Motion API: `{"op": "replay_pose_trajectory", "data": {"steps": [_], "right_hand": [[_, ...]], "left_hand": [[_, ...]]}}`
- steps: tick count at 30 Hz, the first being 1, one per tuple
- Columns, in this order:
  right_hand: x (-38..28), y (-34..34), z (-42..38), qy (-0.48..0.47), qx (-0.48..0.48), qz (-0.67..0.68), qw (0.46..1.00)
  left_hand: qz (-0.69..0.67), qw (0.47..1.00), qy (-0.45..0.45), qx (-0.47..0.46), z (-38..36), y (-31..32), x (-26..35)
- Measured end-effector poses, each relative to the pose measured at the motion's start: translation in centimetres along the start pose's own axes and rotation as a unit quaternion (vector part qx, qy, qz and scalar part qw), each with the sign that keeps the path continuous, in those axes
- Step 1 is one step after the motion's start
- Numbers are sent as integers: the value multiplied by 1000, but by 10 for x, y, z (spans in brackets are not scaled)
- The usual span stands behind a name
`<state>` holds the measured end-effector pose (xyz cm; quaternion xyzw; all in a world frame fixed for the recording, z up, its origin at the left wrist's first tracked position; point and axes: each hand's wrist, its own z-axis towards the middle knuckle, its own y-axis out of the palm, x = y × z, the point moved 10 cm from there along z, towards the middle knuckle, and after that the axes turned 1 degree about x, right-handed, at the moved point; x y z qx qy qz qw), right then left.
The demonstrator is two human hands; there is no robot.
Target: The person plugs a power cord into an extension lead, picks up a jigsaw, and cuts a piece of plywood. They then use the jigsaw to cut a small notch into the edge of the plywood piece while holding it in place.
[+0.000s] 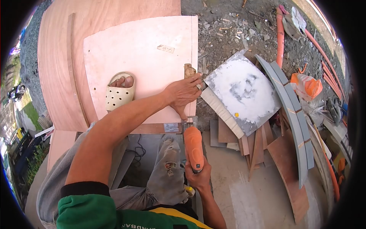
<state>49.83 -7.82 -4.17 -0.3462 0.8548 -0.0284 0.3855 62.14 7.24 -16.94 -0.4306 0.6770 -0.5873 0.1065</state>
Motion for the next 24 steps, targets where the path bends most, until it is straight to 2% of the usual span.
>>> {"op": "replay_pose_trajectory", "data": {"steps": [12, 15, 17, 21, 24], "right_hand": [[2, -4, 2, -28, 8, 5, 1000], [1, -3, 2, -20, 3, 6, 1000], [1, -3, 3, -23, 2, 1, 1000], [0, -2, 4, -24, 5, 15, 1000], [1, -2, 4, -24, 3, 15, 1000]], "left_hand": [[7, 1000, 2, 9, 0, -2, 0], [17, 1000, 5, -21, -2, 1, 1], [4, 999, 16, 42, -4, -8, 1], [-4, 999, 18, 45, -3, -8, 0], [-6, 1000, 23, 1, -1, 0, 1]]}}
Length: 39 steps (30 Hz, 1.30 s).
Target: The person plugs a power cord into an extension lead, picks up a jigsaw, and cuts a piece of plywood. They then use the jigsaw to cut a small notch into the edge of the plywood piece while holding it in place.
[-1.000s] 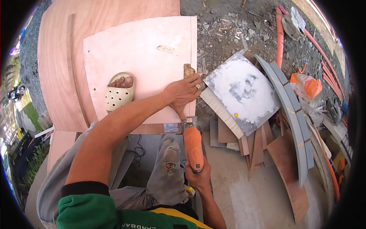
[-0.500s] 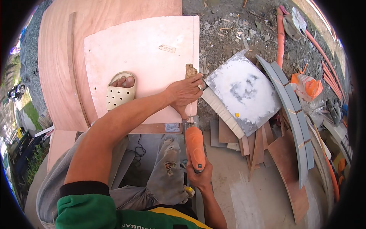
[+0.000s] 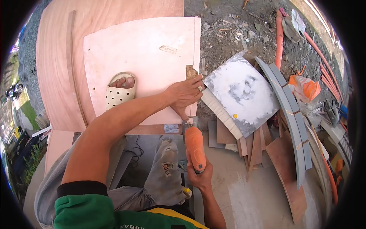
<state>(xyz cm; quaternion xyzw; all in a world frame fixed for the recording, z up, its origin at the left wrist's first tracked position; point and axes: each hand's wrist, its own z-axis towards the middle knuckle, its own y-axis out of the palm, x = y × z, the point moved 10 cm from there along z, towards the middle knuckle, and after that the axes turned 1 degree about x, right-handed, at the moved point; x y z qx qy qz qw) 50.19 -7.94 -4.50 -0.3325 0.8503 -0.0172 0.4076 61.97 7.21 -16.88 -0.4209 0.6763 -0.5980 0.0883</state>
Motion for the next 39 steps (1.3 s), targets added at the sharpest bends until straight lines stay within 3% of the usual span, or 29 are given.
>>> {"op": "replay_pose_trajectory", "data": {"steps": [5, 39], "right_hand": [[-2, 0, 2, -1, 2, -6, 1000], [-13, -1, 8, 7, 0, -10, 1000]], "left_hand": [[20, 999, -2, 44, -3, -8, 0], [-20, 999, 22, 25, -2, -4, -1]]}}
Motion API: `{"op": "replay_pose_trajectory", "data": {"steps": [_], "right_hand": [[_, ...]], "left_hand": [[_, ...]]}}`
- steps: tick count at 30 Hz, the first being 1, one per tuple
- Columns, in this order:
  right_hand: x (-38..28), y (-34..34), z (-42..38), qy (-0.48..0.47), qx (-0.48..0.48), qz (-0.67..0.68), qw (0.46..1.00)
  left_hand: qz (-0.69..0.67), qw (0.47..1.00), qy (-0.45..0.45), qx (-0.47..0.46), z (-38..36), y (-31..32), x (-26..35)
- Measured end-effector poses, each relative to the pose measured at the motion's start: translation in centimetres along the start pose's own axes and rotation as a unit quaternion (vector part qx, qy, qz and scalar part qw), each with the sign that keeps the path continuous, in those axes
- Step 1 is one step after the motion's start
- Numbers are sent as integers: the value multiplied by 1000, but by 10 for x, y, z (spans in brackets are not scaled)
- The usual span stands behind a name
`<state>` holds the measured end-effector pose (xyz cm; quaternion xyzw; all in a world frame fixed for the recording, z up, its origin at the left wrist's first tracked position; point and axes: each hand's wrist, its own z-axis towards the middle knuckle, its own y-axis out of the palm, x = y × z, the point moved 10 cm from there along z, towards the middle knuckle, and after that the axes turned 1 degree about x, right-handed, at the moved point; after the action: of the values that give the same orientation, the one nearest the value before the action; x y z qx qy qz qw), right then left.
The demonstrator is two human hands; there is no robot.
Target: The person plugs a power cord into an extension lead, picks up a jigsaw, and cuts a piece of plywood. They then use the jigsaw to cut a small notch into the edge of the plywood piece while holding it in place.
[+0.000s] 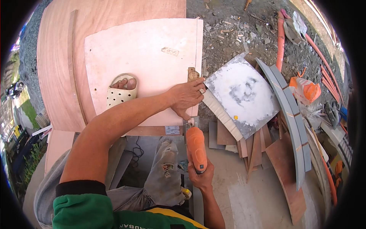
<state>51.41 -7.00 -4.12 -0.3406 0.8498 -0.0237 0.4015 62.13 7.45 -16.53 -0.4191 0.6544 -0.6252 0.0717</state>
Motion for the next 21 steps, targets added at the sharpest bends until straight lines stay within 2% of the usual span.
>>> {"op": "replay_pose_trajectory", "data": {"steps": [21], "right_hand": [[-1, 2, 3, 7, -3, 6, 1000]], "left_hand": [[5, 1000, 5, -10, -1, 4, -2]]}}
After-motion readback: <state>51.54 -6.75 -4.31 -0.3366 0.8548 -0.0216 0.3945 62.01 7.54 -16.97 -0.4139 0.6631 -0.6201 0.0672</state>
